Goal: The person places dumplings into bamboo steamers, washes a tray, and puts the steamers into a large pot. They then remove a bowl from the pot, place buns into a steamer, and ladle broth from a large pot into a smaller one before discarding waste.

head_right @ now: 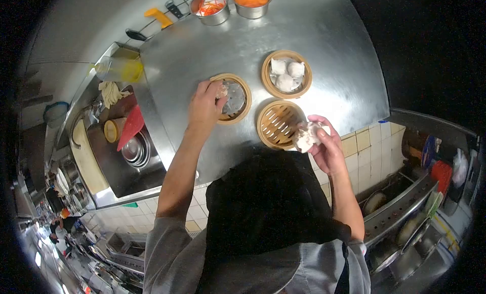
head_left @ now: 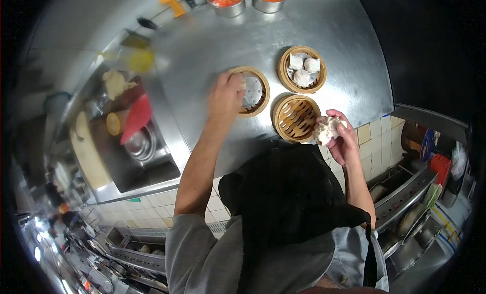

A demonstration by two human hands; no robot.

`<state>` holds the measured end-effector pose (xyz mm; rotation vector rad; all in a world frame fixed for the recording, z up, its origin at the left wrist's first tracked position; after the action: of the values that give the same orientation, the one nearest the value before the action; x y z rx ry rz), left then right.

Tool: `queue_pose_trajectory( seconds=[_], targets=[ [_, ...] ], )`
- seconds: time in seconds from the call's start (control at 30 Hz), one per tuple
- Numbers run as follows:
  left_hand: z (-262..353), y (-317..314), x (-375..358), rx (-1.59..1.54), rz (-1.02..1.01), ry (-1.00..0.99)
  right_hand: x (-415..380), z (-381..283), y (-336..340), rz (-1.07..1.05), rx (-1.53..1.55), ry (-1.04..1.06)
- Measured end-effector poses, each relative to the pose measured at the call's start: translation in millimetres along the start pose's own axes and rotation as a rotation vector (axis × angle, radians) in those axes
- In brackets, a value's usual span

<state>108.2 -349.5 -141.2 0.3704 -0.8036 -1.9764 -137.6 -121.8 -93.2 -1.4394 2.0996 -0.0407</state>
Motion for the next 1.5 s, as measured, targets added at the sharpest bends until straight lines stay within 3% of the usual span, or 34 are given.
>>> queue_pose_trajectory(
  seconds=[0.13,0.2,0.27,0.3,0.33,0.43,0.57,0.63,0.7,0.77,0.97,1.03,1.07,1.27,1.4,1.5],
  targets=[
    [22.1,7.0,-2.9,-0.099,0.007,0.003,11.8,-4.8,-9.1,-0.082,0.015,-0.017],
    [46.0,22.2,-16.4,-0.195,0.078,-0.121,18.6,-9.0,-19.4,-0.104,0.036,-0.012],
    [76.5,19.3,-36.6,-0.566,-0.073,0.082,27.5,-13.4,-34.2,-0.16,0.041,-0.035],
    [93.7,19.4,-44.5,-0.717,-0.097,0.032,31.6,-16.0,-44.4,-0.171,0.044,-0.031],
    [108.3,19.8,-48.0,-0.674,-0.148,-0.025,34.4,-18.6,-54.8,-0.195,0.061,-0.037],
    [134.8,18.5,-50.9,-0.593,-0.16,0.047,39.0,-17.7,-70.8,-0.283,0.043,-0.054],
    [105.7,5.8,-50.7,-0.599,-0.095,-0.003,33.2,-18.0,-86.5,-0.413,-0.158,-0.1],
    [93.1,2.1,-57.9,-1.284,-0.063,0.358,29.2,-23.3,-93.9,-0.413,-0.318,-0.037],
    [87.7,4.7,-58.9,-1.387,-0.02,0.331,29.6,-28.4,-98.6,-0.436,-0.3,-0.016],
    [88.3,3.3,-61.5,-1.873,0.131,0.451,34.3,-29.4,-101.5,-0.39,-0.355,0.046],
    [102.8,4.5,-65.6,-1.613,0.063,0.201,36.4,-10.9,-122.1,-0.405,0.011,-0.144],
    [102.2,19.0,-65.9,-1.268,-0.057,0.07,38.9,-16.6,-122.7,-0.368,0.011,-0.123],
    [103.6,28.3,-64.6,-1.275,-0.03,-0.013,40.2,-19.2,-121.9,-0.362,-0.076,-0.086],
    [80.0,58.1,-59.1,-1.148,-0.178,0.013,31.0,-30.7,-134.6,-0.411,-0.317,0.014],
    [76.3,70.7,-57.6,-0.993,-0.305,-0.114,30.2,-28.8,-131.4,-0.478,-0.334,-0.011],
    [68.6,70.7,-66.5,-1.132,-0.287,0.007,28.9,-29.8,-129.8,-0.525,-0.179,-0.133]
  ],
)
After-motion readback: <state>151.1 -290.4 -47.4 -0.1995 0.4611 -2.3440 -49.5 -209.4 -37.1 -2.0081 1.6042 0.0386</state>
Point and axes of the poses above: each hand's wrist, its own x-axis towards the middle knuckle, its own y-axis out of the back of the hand, z = x × y, the point moved 2 cm from there along x, towards the middle knuckle, and after that the axes turned 15 degrees about -x, right-handed, at the moved point
